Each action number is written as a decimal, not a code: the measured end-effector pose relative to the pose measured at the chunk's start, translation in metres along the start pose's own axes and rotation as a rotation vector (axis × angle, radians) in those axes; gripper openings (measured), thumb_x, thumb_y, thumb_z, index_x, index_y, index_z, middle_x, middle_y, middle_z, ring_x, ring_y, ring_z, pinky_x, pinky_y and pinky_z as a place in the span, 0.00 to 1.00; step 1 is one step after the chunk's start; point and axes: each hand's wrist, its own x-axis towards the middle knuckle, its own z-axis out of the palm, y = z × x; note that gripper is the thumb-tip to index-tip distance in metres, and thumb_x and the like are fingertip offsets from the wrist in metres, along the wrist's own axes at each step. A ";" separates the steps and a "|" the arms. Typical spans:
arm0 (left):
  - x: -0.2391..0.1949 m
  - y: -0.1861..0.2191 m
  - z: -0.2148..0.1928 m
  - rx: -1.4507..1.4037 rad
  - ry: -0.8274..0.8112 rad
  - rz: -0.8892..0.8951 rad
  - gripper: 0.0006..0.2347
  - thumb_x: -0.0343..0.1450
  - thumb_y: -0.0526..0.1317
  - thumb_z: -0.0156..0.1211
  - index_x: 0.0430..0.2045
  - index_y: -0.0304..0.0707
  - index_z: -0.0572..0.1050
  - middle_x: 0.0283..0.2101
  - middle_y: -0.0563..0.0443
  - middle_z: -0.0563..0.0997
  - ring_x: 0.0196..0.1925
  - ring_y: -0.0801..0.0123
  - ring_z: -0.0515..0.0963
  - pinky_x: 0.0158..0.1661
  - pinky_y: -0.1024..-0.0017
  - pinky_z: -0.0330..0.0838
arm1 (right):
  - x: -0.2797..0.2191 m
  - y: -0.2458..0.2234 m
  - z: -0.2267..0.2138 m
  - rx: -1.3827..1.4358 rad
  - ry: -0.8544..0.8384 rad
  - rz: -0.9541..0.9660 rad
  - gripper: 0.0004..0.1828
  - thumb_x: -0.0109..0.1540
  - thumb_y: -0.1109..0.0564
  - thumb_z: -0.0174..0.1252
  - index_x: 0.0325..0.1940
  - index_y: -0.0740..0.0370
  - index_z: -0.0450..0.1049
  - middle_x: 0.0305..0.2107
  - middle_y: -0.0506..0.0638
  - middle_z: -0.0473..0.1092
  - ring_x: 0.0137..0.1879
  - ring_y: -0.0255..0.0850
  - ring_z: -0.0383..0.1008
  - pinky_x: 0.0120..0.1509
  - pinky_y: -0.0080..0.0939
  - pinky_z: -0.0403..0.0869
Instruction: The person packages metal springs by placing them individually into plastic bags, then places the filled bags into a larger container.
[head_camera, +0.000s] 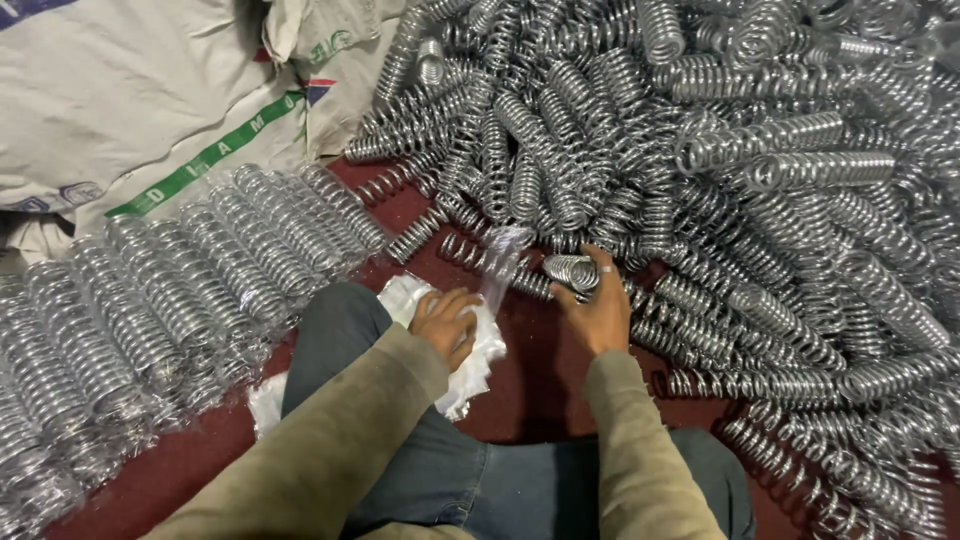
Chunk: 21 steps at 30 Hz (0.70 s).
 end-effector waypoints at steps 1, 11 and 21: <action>-0.005 0.013 -0.034 -0.232 0.104 -0.097 0.05 0.69 0.46 0.58 0.31 0.52 0.72 0.65 0.61 0.69 0.74 0.64 0.60 0.65 0.50 0.51 | 0.010 0.012 0.010 -0.047 0.013 0.005 0.36 0.49 0.53 0.78 0.61 0.49 0.74 0.56 0.54 0.74 0.69 0.57 0.68 0.72 0.59 0.66; -0.090 0.049 -0.115 -1.377 0.282 -0.785 0.17 0.70 0.33 0.61 0.52 0.31 0.68 0.48 0.39 0.87 0.22 0.63 0.80 0.24 0.69 0.74 | -0.088 -0.092 -0.073 -0.098 0.063 -0.068 0.27 0.56 0.44 0.68 0.56 0.53 0.72 0.44 0.52 0.79 0.46 0.44 0.83 0.48 0.42 0.83; -0.091 0.081 -0.163 -1.378 0.098 -0.589 0.22 0.68 0.39 0.67 0.58 0.44 0.73 0.36 0.51 0.84 0.22 0.71 0.67 0.34 0.63 0.83 | -0.121 -0.074 -0.025 -0.323 -0.117 0.236 0.31 0.53 0.37 0.68 0.59 0.36 0.71 0.41 0.46 0.78 0.50 0.48 0.77 0.49 0.51 0.72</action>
